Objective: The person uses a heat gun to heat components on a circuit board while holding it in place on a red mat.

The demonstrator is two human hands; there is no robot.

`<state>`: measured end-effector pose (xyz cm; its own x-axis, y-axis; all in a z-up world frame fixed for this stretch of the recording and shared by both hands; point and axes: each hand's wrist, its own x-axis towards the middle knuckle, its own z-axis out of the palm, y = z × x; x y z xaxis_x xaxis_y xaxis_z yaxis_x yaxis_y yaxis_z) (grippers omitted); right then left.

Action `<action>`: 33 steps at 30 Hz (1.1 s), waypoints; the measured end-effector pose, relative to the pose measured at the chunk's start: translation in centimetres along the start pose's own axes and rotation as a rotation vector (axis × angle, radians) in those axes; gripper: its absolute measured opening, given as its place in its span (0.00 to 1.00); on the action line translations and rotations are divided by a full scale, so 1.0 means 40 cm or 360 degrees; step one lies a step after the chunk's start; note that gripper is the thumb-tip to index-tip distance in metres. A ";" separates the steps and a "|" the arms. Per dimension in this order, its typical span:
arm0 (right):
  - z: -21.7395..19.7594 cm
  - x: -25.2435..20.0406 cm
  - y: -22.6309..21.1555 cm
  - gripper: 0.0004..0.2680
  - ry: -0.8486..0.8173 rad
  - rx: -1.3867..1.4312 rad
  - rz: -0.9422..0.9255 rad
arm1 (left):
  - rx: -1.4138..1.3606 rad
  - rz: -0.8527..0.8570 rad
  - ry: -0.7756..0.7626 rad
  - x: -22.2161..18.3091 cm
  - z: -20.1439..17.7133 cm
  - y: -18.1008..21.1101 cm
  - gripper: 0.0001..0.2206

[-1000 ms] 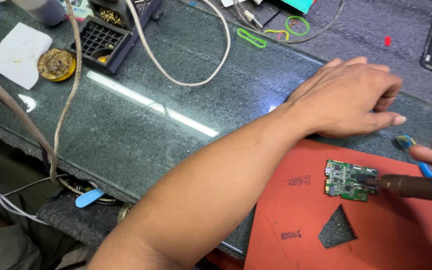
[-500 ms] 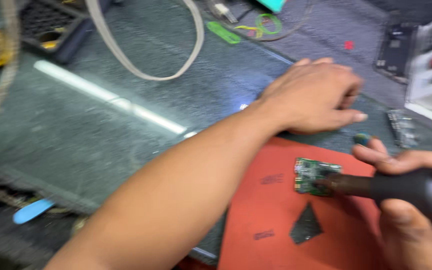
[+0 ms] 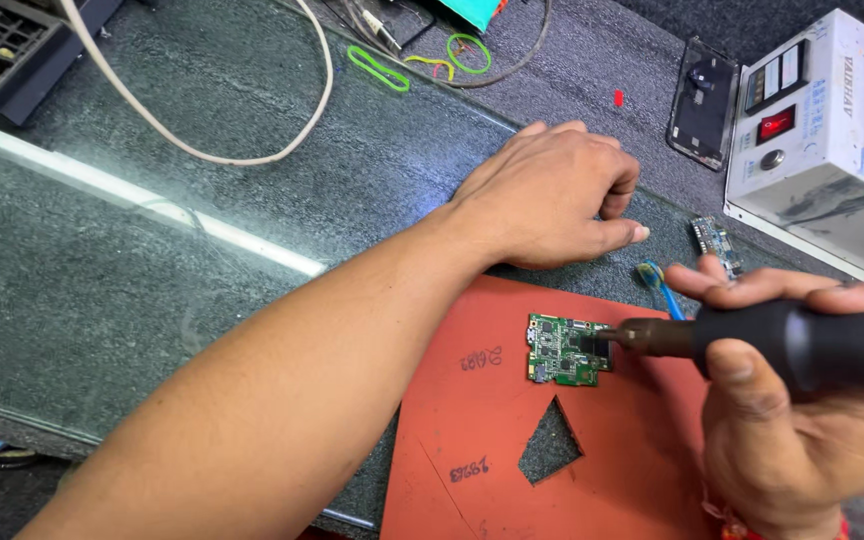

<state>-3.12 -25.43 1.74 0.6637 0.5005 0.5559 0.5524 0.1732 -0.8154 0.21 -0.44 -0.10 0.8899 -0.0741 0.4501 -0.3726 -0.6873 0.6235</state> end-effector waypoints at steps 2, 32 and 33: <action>0.002 0.003 -0.008 0.14 0.0016 0.0008 0.0062 | 0.0021 -0.0005 0.0013 -0.004 -0.003 -0.001 0.15; -0.027 -0.041 0.041 0.12 -0.0033 0.0010 0.0309 | 0.0015 0.0005 -0.0016 0.011 0.028 -0.029 0.16; -0.028 -0.031 0.054 0.12 -0.0040 -0.0029 0.0351 | 0.0027 0.0015 -0.0038 0.025 0.046 -0.034 0.17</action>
<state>-2.19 -26.64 -0.51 0.7567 0.5457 0.3601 0.4043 0.0422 -0.9136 2.10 -0.90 -1.68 0.8925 -0.0978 0.4403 -0.3767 -0.6985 0.6085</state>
